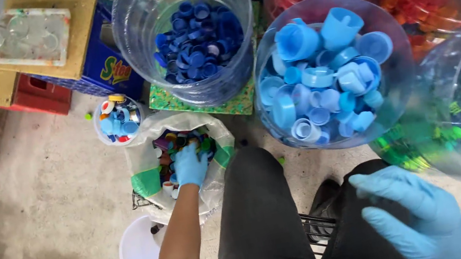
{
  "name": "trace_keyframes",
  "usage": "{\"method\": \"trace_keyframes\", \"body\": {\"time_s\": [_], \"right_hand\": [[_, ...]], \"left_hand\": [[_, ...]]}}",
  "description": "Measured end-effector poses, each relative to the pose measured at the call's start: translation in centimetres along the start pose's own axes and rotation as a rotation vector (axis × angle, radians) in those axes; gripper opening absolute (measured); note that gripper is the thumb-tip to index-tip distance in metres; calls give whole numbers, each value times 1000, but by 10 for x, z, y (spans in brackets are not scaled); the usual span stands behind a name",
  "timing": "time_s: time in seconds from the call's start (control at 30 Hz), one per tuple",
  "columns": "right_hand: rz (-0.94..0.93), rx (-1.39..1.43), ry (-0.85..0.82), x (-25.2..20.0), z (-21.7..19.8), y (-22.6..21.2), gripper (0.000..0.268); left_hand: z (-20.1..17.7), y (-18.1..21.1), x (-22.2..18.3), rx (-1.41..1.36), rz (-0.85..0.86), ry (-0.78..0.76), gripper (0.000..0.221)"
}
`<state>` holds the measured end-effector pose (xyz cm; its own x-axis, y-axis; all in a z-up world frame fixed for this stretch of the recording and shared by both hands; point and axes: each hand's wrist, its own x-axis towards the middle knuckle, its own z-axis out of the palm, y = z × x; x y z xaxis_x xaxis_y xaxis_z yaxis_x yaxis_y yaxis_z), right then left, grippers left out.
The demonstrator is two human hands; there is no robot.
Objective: The person sorts plastic bottle caps by color from a large bag into several clear containers. They pick up caps, separate them by color, and place them into the corresponding bins.
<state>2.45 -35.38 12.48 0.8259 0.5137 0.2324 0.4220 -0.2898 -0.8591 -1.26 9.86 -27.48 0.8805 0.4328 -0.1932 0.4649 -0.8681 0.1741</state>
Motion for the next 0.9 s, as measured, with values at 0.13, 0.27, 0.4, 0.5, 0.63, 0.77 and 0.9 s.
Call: {"method": "trace_keyframes", "body": {"time_s": [0.13,0.27,0.4,0.5,0.63,0.77,0.9], "right_hand": [[41,1,-48,10,25,-18,42],[149,124,-3,14,38,-22,42],[185,161,-26,14,45,-13,42],[181,138,-43,16,47,-8,41],[137,58,-39,14,47,0,40],[161,38,-54,12,46,7,39],[220,64,-114,22,60,9,37]], "left_hand": [[-15,24,32,-140,22,-345,72],[21,24,59,-27,34,-417,54],[51,12,68,49,110,-323,33],[58,7,69,76,139,-379,41],[27,10,64,-28,88,-432,50],[-29,14,42,-357,-85,-178,29],[-120,32,-5,-773,-202,55,34]]}}
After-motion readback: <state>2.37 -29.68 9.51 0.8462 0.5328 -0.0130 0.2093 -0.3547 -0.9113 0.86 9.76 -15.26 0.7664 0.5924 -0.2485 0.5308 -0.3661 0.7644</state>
